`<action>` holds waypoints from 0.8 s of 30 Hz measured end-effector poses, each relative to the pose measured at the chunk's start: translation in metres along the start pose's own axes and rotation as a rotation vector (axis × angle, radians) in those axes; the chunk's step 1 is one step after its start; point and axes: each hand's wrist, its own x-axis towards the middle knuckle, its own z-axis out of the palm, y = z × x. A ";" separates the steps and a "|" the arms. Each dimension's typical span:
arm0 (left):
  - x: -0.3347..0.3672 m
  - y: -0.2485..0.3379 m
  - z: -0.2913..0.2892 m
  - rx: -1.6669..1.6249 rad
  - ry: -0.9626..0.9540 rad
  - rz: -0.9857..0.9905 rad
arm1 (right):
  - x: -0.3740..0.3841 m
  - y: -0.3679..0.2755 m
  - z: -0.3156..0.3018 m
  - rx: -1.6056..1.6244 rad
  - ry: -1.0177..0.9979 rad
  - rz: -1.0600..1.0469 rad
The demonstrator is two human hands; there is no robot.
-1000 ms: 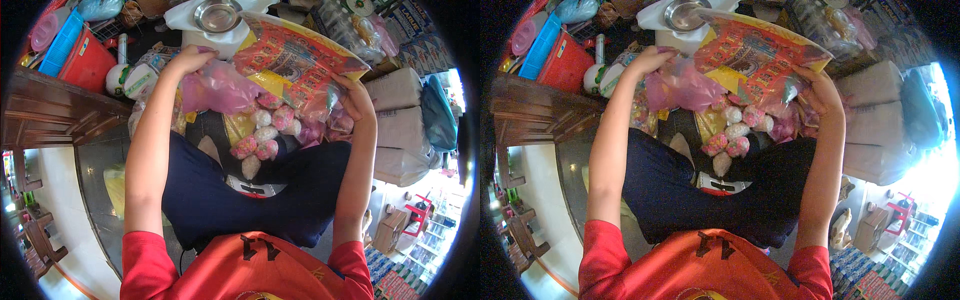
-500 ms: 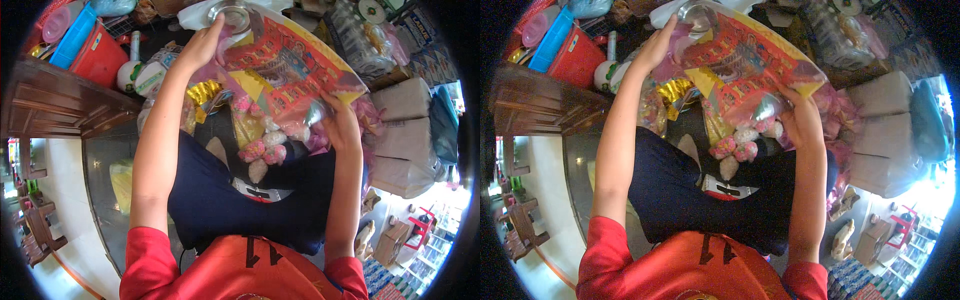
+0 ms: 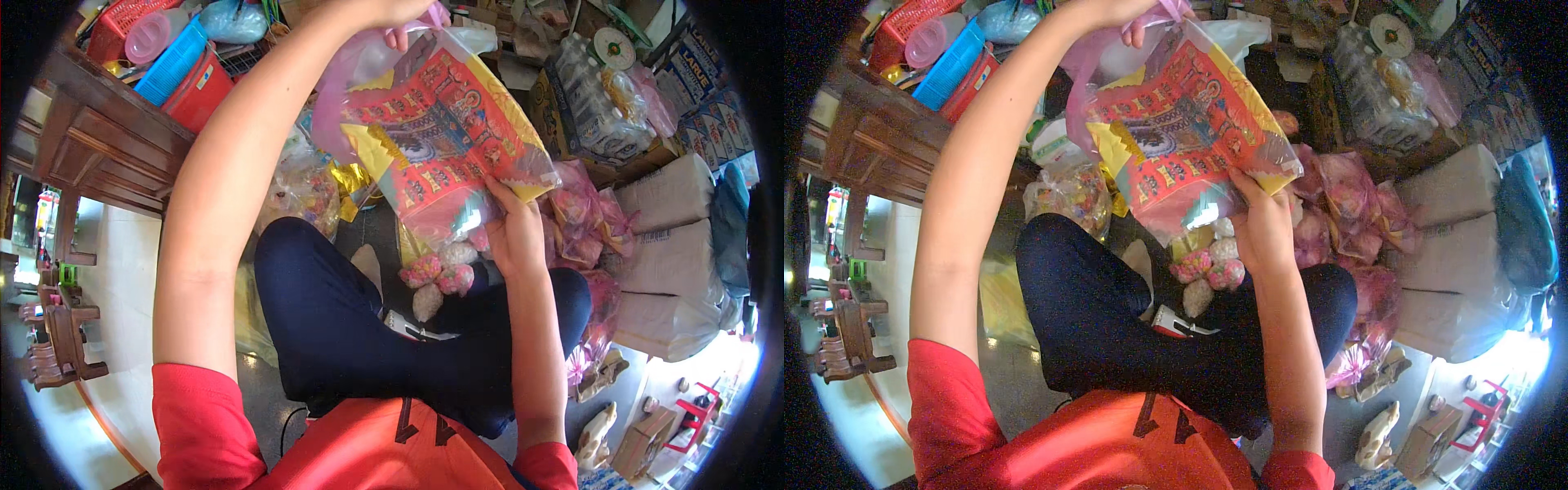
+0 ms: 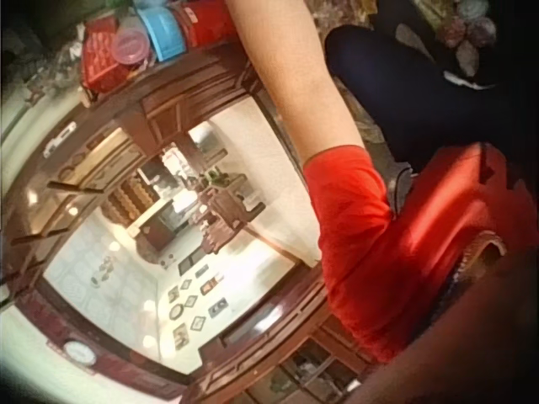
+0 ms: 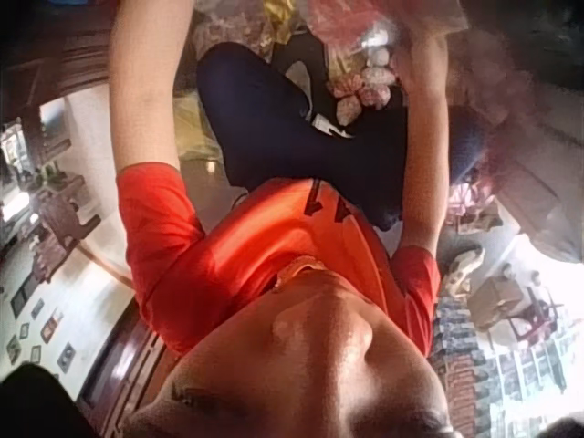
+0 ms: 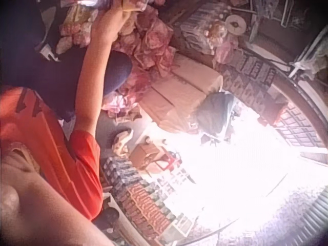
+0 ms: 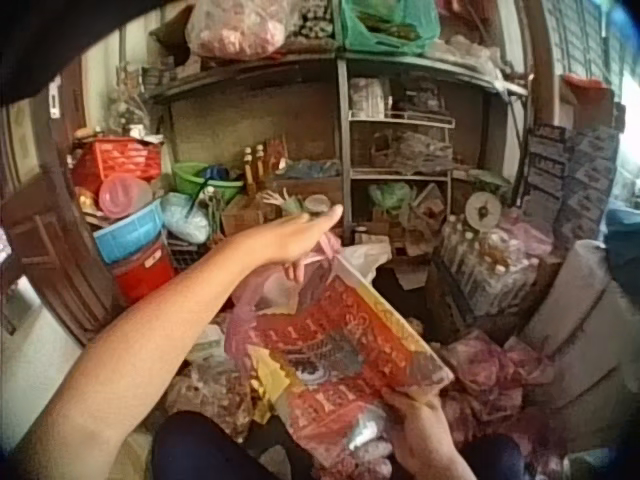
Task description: Sort and pack small bags of colorful candy or snacks into a larger pink plastic bag in a storage area.
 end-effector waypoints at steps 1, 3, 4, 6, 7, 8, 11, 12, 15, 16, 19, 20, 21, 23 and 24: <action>0.001 0.008 -0.001 0.023 -0.004 -0.018 | -0.001 -0.001 0.000 -0.001 0.012 0.006; 0.000 0.022 -0.001 0.030 0.048 0.109 | -0.002 -0.001 -0.001 -0.017 0.010 0.050; -0.001 0.031 -0.002 0.043 0.051 0.088 | -0.002 -0.001 0.000 -0.009 0.007 0.046; -0.009 0.050 -0.002 0.100 0.043 0.031 | -0.003 0.000 0.002 0.036 -0.047 0.019; -0.014 0.059 0.001 0.108 0.041 0.034 | -0.003 0.000 0.003 0.044 -0.048 0.014; -0.021 0.068 0.006 0.096 -0.010 0.055 | -0.005 0.000 0.004 0.027 -0.050 0.006; -0.037 0.095 0.029 0.181 -0.086 -0.061 | -0.008 -0.001 0.005 0.041 -0.030 -0.025; -0.044 0.100 0.046 0.118 -0.080 0.092 | -0.008 -0.002 0.003 0.062 -0.022 -0.028; -0.065 0.118 0.085 0.233 -0.058 0.263 | -0.004 -0.008 -0.004 0.085 -0.002 -0.044; -0.073 0.122 0.093 0.322 -0.050 0.349 | -0.002 -0.009 -0.007 0.085 0.005 -0.055; -0.099 0.131 0.118 0.382 -0.084 0.488 | 0.003 -0.010 -0.016 0.151 0.020 -0.155; -0.108 0.132 0.124 0.346 -0.051 0.540 | 0.004 -0.012 -0.020 0.156 -0.074 -0.187; -0.118 0.131 0.126 0.228 0.047 0.734 | 0.004 -0.014 -0.023 0.174 -0.175 -0.241; -0.125 0.123 0.113 0.108 0.139 0.934 | 0.007 -0.021 -0.028 0.277 -0.076 -0.271; -0.130 0.114 0.096 0.192 0.207 0.927 | 0.007 -0.026 -0.031 0.270 -0.041 -0.263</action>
